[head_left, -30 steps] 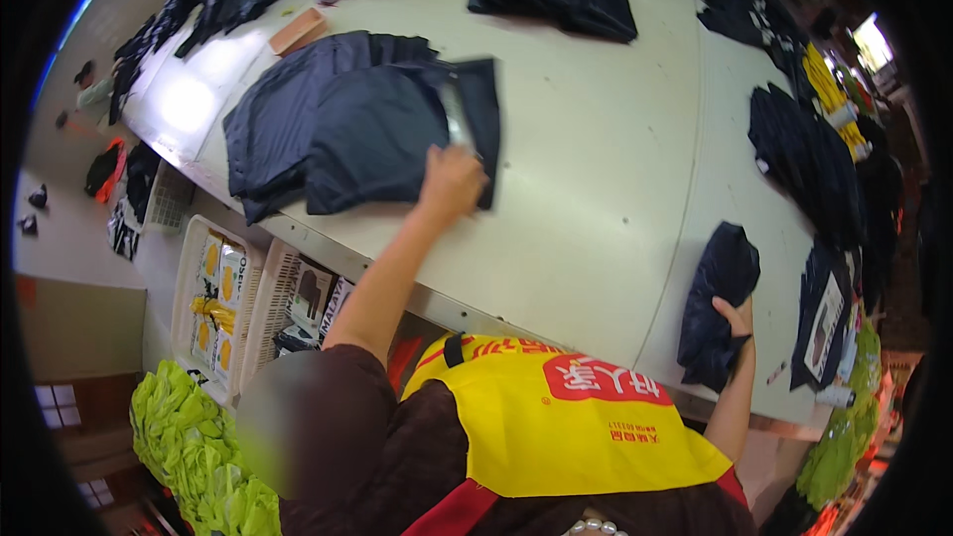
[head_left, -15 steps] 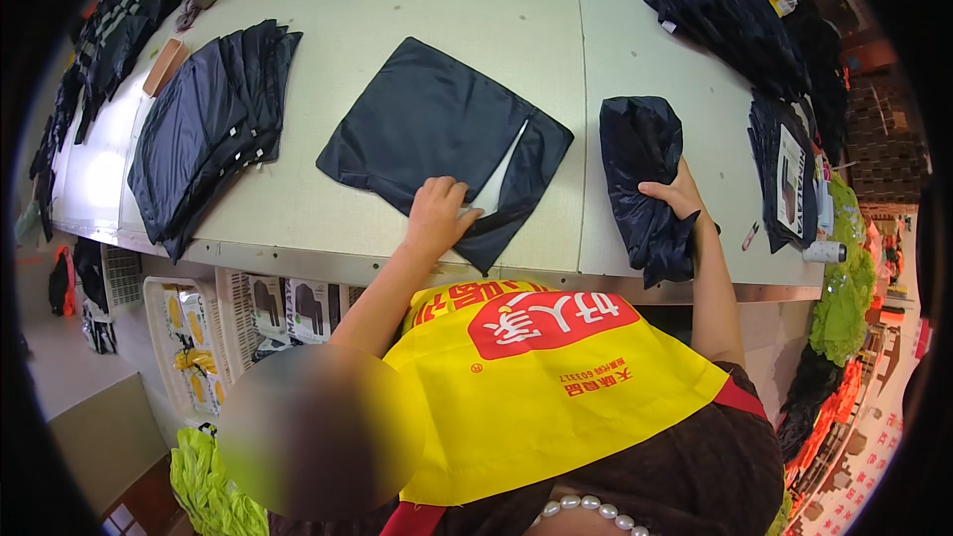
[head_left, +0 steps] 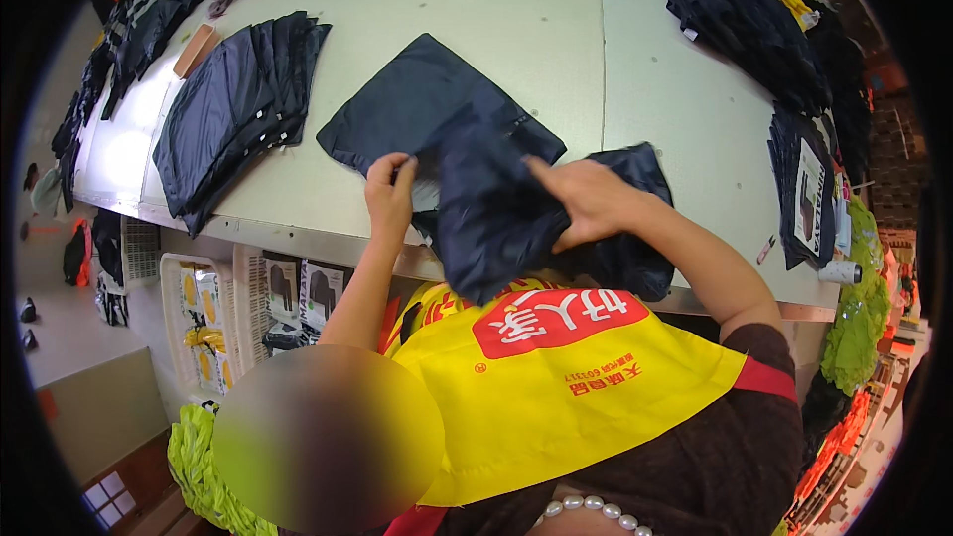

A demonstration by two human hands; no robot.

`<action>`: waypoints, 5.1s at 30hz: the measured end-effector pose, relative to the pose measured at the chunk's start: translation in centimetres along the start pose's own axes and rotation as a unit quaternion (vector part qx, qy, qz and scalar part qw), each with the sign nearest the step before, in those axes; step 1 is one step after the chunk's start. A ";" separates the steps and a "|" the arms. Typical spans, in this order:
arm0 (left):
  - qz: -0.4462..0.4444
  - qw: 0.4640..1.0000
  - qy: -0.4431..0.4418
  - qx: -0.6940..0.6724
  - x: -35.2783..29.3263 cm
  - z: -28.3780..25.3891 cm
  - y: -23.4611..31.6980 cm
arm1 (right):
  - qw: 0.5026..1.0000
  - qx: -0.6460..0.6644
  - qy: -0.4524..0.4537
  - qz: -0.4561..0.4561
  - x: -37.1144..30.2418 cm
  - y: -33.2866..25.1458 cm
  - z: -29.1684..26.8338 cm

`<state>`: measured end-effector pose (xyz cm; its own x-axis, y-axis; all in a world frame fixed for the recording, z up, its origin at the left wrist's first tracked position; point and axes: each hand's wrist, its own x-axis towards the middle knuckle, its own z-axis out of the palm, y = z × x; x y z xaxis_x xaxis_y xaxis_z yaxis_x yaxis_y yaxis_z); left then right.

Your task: The person folds a black raincoat on a table, aligns the edges, and secures it with a small clip. They then place the folded raincoat into a plastic packaging bag and set it aside. The process is repeated with another raincoat.

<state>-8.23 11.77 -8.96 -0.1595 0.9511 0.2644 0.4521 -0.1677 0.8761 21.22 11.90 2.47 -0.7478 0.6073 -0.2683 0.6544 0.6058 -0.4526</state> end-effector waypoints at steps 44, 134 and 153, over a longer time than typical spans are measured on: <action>0.199 0.893 -0.336 0.224 -6.0 -0.2 10.5 | 0.598 0.716 0.355 0.053 4.5 3.2 3.8; 0.276 0.939 -0.203 -0.003 8.8 5.0 18.5 | 0.953 -0.253 0.142 0.090 0.3 4.3 5.2; 0.251 0.855 -0.434 0.135 10.3 14.3 10.9 | 0.977 -0.170 -0.032 0.122 2.0 6.3 2.7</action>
<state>7.58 23.42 -2.46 0.7721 0.6307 0.0783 0.4774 -0.6569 0.5837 23.51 15.56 -3.26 -0.5631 0.7284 -0.3903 0.8056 0.5892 -0.0626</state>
